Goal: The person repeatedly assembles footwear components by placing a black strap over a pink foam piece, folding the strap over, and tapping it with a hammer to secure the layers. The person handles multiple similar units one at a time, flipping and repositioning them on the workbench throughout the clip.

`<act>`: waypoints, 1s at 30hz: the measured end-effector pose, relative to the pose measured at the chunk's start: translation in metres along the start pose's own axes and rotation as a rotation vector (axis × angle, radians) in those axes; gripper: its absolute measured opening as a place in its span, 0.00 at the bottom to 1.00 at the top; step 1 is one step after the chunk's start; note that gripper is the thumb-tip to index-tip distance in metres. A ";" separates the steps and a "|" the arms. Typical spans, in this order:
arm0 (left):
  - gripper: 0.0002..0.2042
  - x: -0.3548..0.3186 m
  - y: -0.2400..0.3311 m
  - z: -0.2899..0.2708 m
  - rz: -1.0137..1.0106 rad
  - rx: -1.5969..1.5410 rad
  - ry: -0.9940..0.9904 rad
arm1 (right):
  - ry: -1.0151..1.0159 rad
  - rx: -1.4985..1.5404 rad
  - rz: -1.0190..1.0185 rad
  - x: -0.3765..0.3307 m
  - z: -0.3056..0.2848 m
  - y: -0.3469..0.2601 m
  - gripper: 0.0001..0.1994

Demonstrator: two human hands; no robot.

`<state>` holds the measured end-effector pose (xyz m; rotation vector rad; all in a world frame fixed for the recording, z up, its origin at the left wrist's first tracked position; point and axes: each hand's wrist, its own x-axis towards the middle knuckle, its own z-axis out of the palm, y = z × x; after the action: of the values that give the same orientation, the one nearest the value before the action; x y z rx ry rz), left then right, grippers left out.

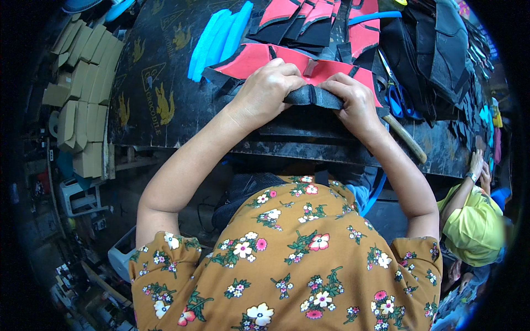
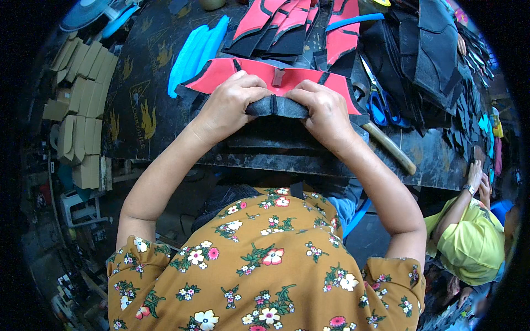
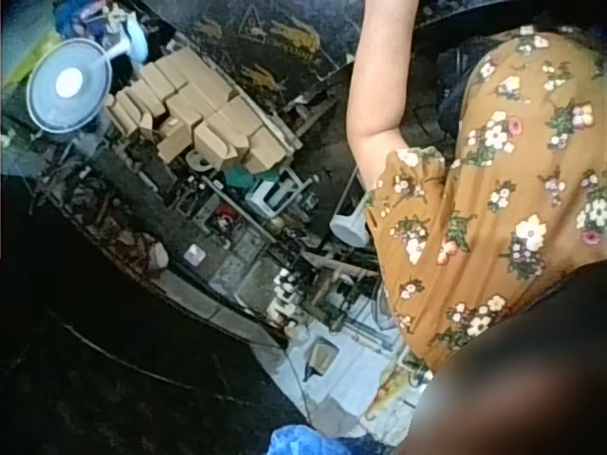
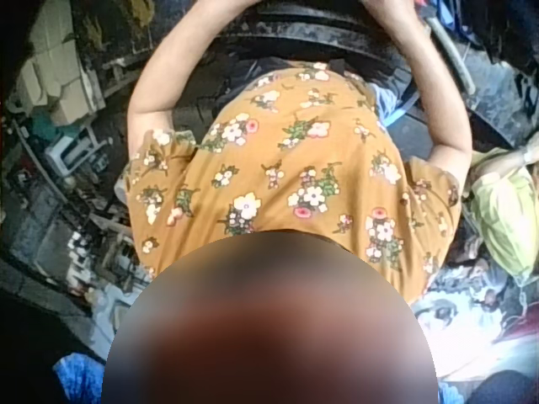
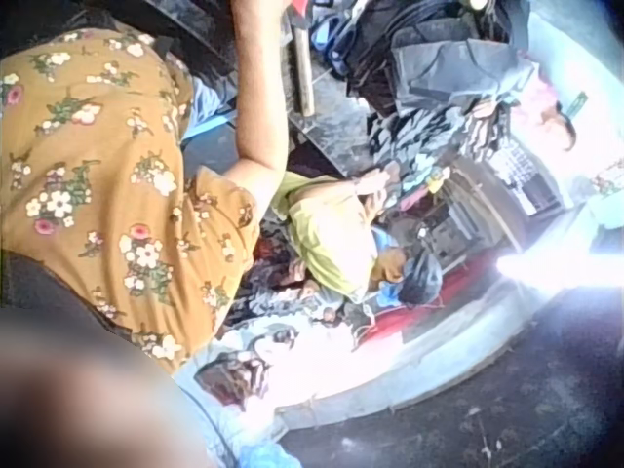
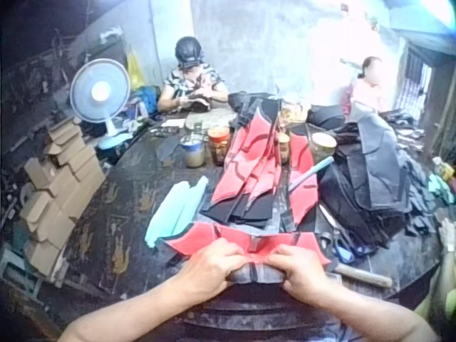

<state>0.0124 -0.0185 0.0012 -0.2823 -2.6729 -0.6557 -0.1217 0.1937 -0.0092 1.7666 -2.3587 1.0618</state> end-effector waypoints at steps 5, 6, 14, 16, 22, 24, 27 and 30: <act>0.17 0.002 -0.003 0.002 -0.020 0.015 -0.037 | 0.080 -0.063 -0.039 -0.004 0.004 -0.004 0.19; 0.16 0.002 -0.002 0.003 -0.034 0.023 -0.042 | 0.100 -0.070 -0.044 -0.005 0.003 -0.006 0.20; 0.14 0.002 -0.004 0.007 -0.065 0.012 -0.034 | -0.085 -0.091 0.066 0.003 -0.001 -0.011 0.16; 0.14 0.002 -0.005 0.009 -0.072 0.008 -0.028 | -0.088 -0.095 0.058 0.004 0.000 -0.011 0.16; 0.10 0.003 -0.005 0.010 -0.131 -0.070 -0.029 | -0.112 -0.123 0.040 0.006 -0.001 -0.009 0.12; 0.10 0.006 -0.006 0.006 -0.165 -0.145 -0.081 | -0.137 -0.109 0.058 0.010 -0.004 -0.008 0.12; 0.08 0.014 -0.008 0.001 -0.218 -0.182 -0.196 | -0.271 0.019 0.237 0.018 -0.008 -0.004 0.15; 0.08 0.021 -0.008 -0.001 -0.257 -0.118 -0.273 | -0.239 0.106 0.242 0.023 -0.009 -0.001 0.13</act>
<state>-0.0088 -0.0233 0.0071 -0.0616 -2.9664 -0.9135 -0.1324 0.1791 0.0077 1.7663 -2.7678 1.0730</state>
